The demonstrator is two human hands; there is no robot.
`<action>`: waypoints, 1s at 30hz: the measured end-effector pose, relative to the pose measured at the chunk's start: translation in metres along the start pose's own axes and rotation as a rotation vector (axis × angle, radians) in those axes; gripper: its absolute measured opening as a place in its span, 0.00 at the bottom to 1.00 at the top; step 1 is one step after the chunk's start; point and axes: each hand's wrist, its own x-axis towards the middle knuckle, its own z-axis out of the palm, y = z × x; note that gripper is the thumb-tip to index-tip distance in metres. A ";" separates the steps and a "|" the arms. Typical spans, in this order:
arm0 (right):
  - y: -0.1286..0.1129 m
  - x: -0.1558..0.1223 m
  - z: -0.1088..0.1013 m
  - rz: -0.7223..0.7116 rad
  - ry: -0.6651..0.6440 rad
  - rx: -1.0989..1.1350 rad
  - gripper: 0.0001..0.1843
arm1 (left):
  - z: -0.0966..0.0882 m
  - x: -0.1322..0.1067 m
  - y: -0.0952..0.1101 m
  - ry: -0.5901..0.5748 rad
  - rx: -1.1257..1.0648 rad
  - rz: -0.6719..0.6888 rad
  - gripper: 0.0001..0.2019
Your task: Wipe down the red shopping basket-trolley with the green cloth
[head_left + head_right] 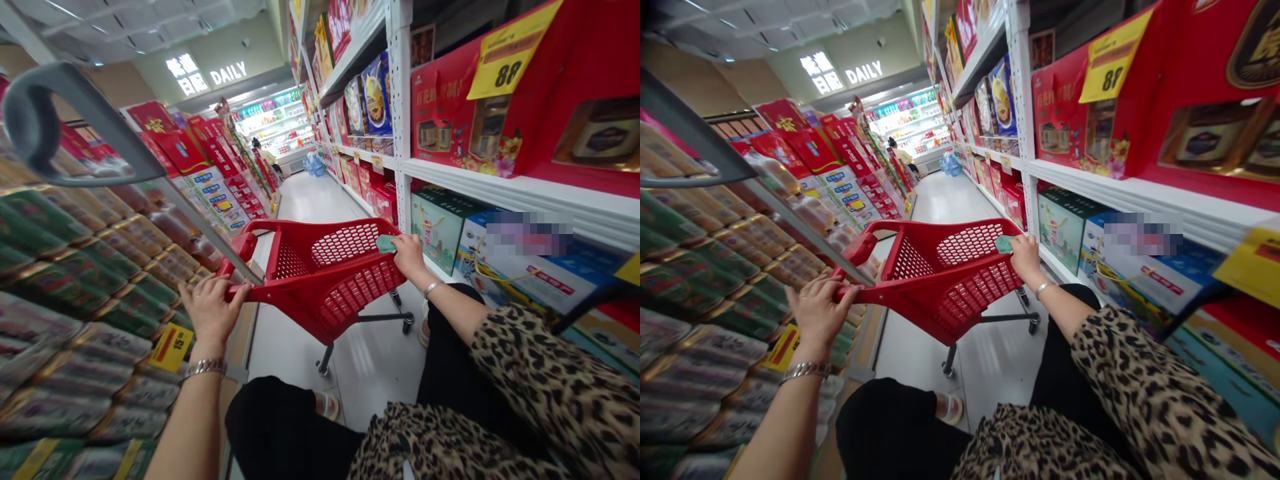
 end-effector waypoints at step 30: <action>-0.090 -0.046 -0.009 -0.399 0.182 0.237 0.26 | 0.014 0.001 0.049 0.097 0.016 0.182 0.18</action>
